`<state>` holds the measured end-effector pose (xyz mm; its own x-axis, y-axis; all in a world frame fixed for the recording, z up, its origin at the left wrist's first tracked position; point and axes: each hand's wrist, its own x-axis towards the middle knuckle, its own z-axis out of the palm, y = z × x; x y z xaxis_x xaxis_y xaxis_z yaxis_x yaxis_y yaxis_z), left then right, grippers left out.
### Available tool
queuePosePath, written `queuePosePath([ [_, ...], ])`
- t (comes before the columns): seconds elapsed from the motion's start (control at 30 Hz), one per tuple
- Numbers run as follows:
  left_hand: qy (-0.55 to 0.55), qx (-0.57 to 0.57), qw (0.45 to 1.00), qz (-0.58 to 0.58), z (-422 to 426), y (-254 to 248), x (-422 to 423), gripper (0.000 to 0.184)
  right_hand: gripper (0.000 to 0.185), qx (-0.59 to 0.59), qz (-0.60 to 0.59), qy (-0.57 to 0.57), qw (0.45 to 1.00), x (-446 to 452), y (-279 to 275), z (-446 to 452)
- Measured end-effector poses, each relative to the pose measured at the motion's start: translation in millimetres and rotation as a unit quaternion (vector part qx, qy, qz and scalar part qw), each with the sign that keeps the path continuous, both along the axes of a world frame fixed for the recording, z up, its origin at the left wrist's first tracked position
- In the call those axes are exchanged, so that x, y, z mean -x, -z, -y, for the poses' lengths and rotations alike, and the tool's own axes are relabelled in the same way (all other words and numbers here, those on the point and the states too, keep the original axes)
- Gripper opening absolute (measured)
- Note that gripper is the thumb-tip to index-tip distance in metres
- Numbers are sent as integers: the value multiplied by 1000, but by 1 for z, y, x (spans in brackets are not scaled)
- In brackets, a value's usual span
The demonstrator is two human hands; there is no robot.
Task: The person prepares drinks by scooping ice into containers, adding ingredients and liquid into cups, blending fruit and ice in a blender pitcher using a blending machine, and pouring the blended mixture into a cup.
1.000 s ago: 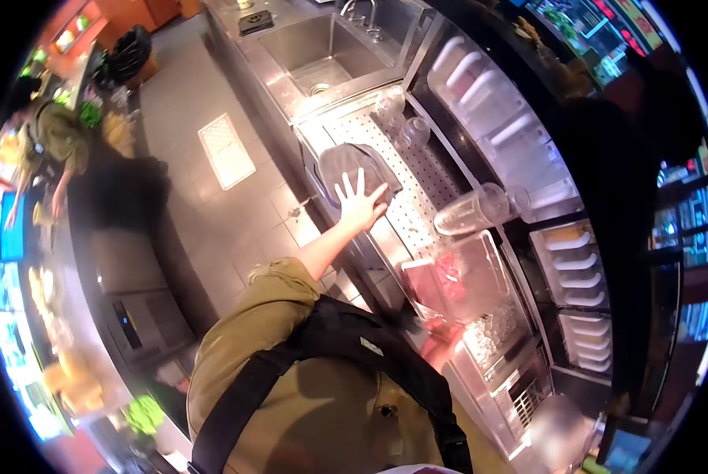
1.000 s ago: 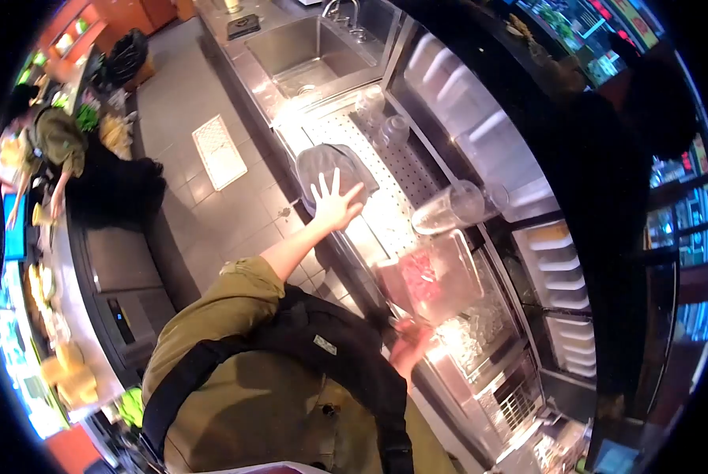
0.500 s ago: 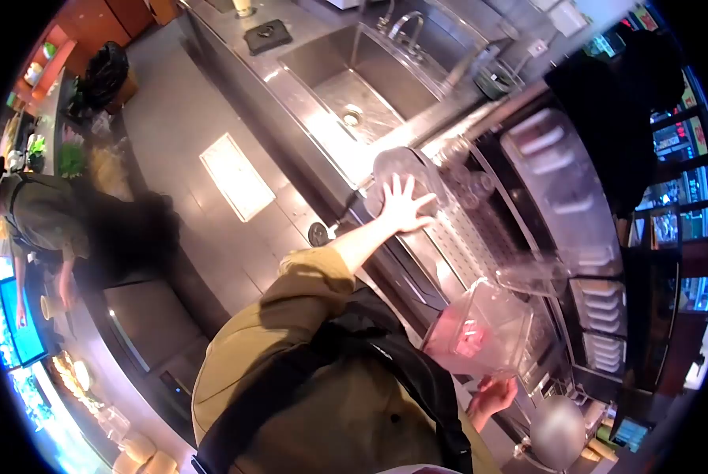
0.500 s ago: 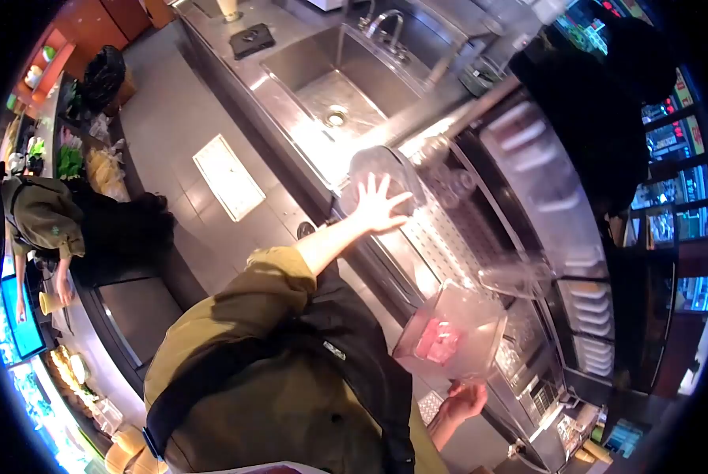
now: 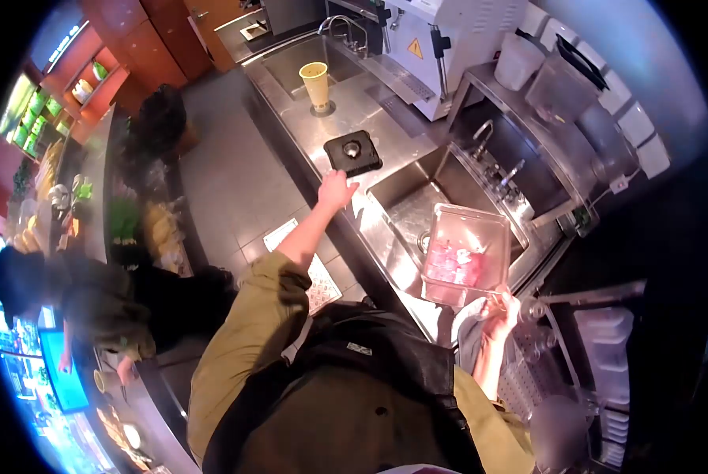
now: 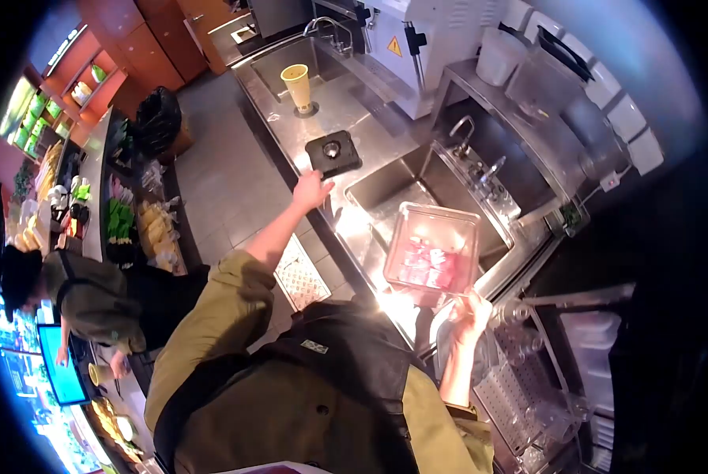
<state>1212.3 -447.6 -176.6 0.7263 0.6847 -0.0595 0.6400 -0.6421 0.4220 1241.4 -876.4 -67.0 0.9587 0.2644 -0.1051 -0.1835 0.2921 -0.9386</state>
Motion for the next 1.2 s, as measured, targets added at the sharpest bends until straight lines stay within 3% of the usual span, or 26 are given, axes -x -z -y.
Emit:
queuePosePath([
  [0.13, 42, -53, 997, -24, -93, 23, -71, 47, 31, -7, -3, -3, 1000, -9, 15, -76],
  [0.2, 60, -91, 993, -50, -128, 45, -104, 57, 32, 21, 10, -2, 1000, -3, 11, -112],
  [0.27, 86, 22, 987, -134, -154, 50, -126, 69, 33, 39, 24, 30, 998, 7, 14, -144],
  [0.37, 132, 19, 979, -153, -175, 51, -141, 83, 33, 42, 18, 104, 993, 23, 22, -192],
  [0.47, 200, 62, 961, -181, -199, 5, -148, 71, 33, 39, 2, 200, 979, 46, 35, -250],
  [0.53, 250, 24, 968, -8, -216, -71, -138, 68, 30, 8, -40, 309, 950, 50, 53, -290],
  [0.6, 302, 40, 930, 206, -233, -131, -136, 58, 31, -77, -50, 339, 936, 44, 72, -325],
  [0.67, 382, 55, 859, 335, -234, -177, -128, 42, 32, -61, -86, 398, 911, 35, 72, -375],
  [0.7, 415, 58, 843, 336, -229, -193, -120, 28, 32, 7, -12, 442, 897, 31, 122, -384],
  [0.73, 458, 38, 829, 319, -223, -206, -110, 26, 32, 8, 11, 433, 901, 28, 133, -400],
  [0.77, 525, 1, 780, 342, -220, -205, -106, 25, 32, 8, 33, 423, 905, 24, 127, -422],
  [0.8, 585, -37, 726, 361, -218, -198, -102, 24, 31, -58, 2, 360, 931, 26, 116, -436],
  [0.87, 667, -81, 660, 335, -215, -165, -93, 26, 27, -39, 26, 316, 948, 26, 115, -457],
  [0.93, 701, -96, 631, 318, -215, -133, -79, 24, 30, 94, 88, 374, 918, 29, 189, -457],
  [1.0, 715, -62, 647, 258, -218, -123, -74, 23, 36, 37, 103, 325, 939, 27, 191, -458],
  [1.07, 706, -35, 658, 259, -219, -120, -73, 23, 38, -93, 57, 243, 964, 32, 135, -468],
  [1.2, 708, -52, 669, 219, -223, -130, -71, 23, 64, 52, -13, 202, 978, 31, 190, -438],
])
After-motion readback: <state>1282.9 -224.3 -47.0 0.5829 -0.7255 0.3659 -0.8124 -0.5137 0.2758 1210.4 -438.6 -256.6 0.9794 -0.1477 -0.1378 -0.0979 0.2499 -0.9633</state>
